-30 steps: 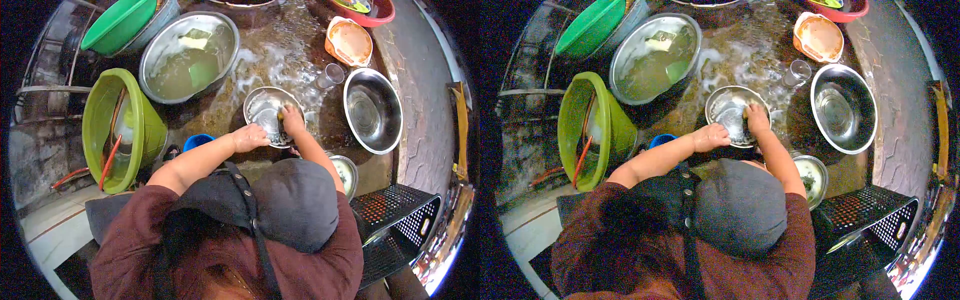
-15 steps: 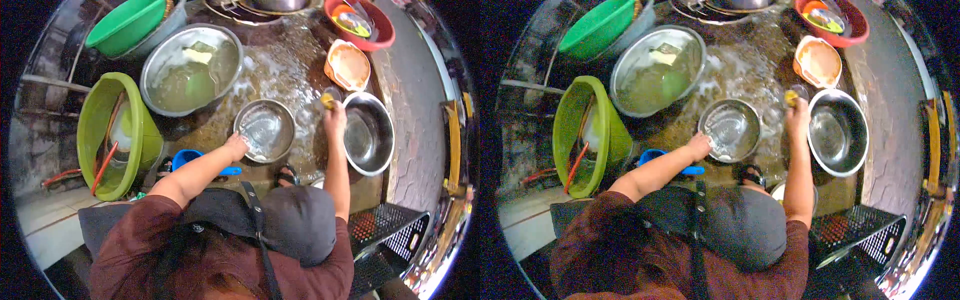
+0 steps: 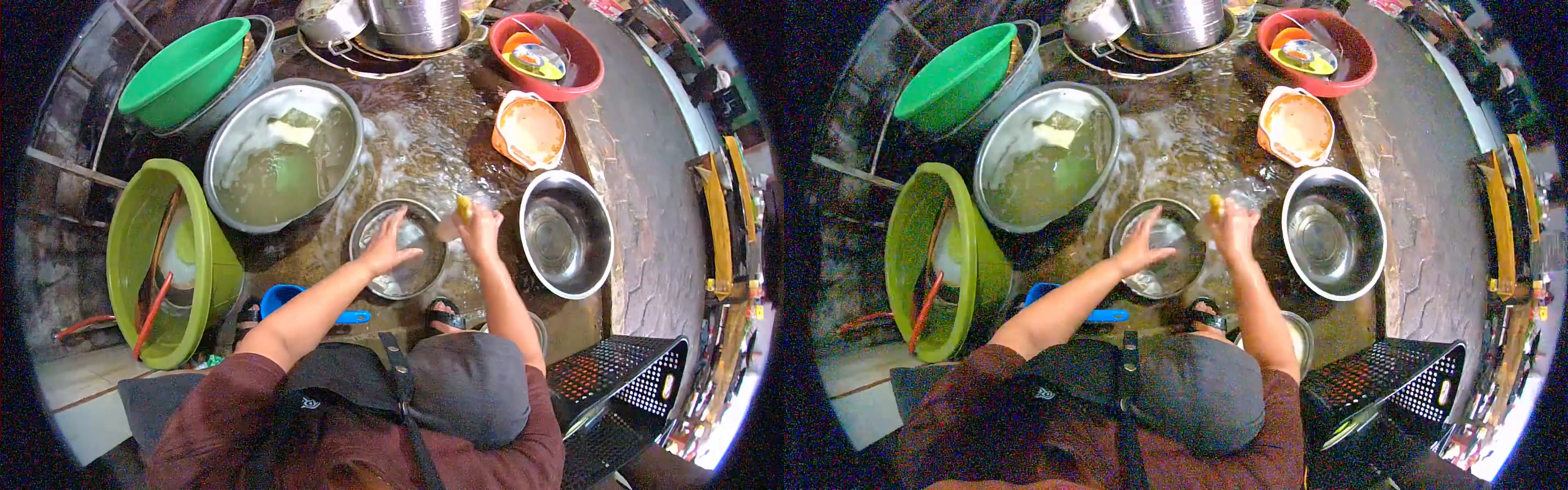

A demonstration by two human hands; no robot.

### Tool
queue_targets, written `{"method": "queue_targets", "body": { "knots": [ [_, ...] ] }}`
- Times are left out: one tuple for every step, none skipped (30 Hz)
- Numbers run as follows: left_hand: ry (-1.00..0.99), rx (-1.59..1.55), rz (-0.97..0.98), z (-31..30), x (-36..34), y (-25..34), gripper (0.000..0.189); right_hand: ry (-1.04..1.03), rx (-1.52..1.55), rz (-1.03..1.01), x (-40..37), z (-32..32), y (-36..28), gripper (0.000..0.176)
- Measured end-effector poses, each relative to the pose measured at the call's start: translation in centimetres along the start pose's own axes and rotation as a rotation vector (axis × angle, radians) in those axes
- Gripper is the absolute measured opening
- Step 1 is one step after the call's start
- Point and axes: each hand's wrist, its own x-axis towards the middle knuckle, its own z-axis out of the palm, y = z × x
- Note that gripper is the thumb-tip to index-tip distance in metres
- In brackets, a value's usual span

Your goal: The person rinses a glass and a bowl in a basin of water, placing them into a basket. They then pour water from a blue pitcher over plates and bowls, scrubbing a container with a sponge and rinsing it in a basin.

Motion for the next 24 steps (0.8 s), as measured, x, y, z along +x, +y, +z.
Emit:
{"method": "queue_targets", "body": {
  "knots": [
    [0.011, 0.146, 0.081, -0.7, 0.5, 1.1, 0.086, 0.109, 0.030, -0.047, -0.8, 0.2, -0.8, 0.031],
    [0.024, 0.291, 0.162, -1.2, 0.8, 2.1, 0.097, -0.046, 0.249, 0.072, -1.3, -0.9, -2.4, 0.036],
    [0.024, 0.284, 0.164, -1.4, 0.9, 3.1, 0.097, -0.199, 0.468, 0.188, -1.5, -2.4, -4.3, 0.040],
    [-0.049, 0.259, 0.204, -1.4, 1.0, 4.0, 0.098, -0.243, 0.527, 0.216, -2.0, -3.0, -5.8, 0.044],
    [-0.123, 0.236, 0.244, -1.4, 1.0, 4.4, 0.099, -0.264, 0.510, 0.201, -2.9, -2.3, -6.0, 0.041],
    [-0.109, 0.115, 0.305, -1.5, 0.9, 4.3, 0.098, -0.278, 0.429, 0.080, -3.1, -4.0, -6.7, 0.038],
    [-0.109, 0.116, 0.306, -1.7, 0.7, 4.1, 0.098, -0.289, 0.347, -0.042, -3.1, -5.6, -7.5, 0.034],
    [-0.080, 0.182, 0.355, -2.1, 0.4, 3.9, 0.097, -0.287, 0.348, -0.044, -3.3, -6.1, -7.0, 0.034],
    [-0.052, 0.249, 0.406, -2.5, 0.1, 3.6, 0.096, -0.421, 0.564, -0.065, -3.4, -6.8, -6.0, 0.032],
    [-0.023, 0.214, 0.545, -2.9, -0.2, 2.9, 0.090, -0.554, 0.780, -0.088, -3.4, -7.2, -5.3, 0.029],
    [-0.022, 0.215, 0.546, -3.6, -0.6, 3.1, 0.090, -0.553, 0.780, -0.089, -3.4, -7.5, -5.2, 0.029],
    [-0.096, 0.268, 0.570, -4.4, -1.2, 3.8, 0.087, -0.706, 0.696, -0.207, -3.3, -7.7, -5.0, 0.028],
    [-0.170, 0.320, 0.591, -4.9, -1.7, 4.5, 0.083, -0.857, 0.606, -0.324, -3.3, -7.8, -5.0, 0.028],
    [-0.149, 0.355, 0.613, -5.0, -2.1, 5.0, 0.081, -0.947, 0.520, -0.372, -3.2, -6.9, -5.2, 0.029],
    [-0.148, 0.357, 0.611, -5.2, -2.4, 5.8, 0.081, -0.947, 0.522, -0.374, -3.8, -5.5, -5.6, 0.029],
    [-0.219, 0.442, 0.673, -5.4, -2.9, 7.0, 0.083, -1.011, 0.558, -0.370, -4.7, -3.7, -6.3, 0.030],
    [-0.292, 0.522, 0.737, -5.2, -3.1, 7.6, 0.084, -1.075, 0.590, -0.361, -5.4, -2.2, -6.4, 0.030],
    [-0.308, 0.522, 0.699, -4.8, -3.3, 7.6, 0.072, -1.079, 0.594, -0.363, -5.9, -0.9, -6.2, 0.030],
    [-0.308, 0.524, 0.689, -4.6, -3.5, 7.4, 0.072, -0.850, 0.686, -0.566, -6.2, 0.4, -6.0, 0.030],
    [-0.250, 0.595, 0.772, -4.6, -3.4, 7.0, 0.064, -0.608, 0.770, -0.761, -6.5, 1.6, -6.0, 0.030],
    [-0.191, 0.671, 0.847, -4.6, -3.3, 6.3, 0.058, -0.618, 0.785, -0.775, -7.0, 2.8, -5.9, 0.030],
    [-0.145, 0.686, 0.921, -4.5, -3.1, 5.2, 0.053, -0.765, 1.099, -0.284, -8.0, 3.8, -5.9, 0.027],
    [-0.143, 0.689, 0.924, -4.7, -3.2, 5.0, 0.053, -0.821, 1.142, -0.056, -8.6, 3.5, -6.1, 0.025],
    [-0.153, 0.687, 0.909, -4.9, -3.4, 4.6, 0.058, -0.848, 1.190, 0.185, -9.1, 3.0, -6.4, 0.024]
  ]
}}
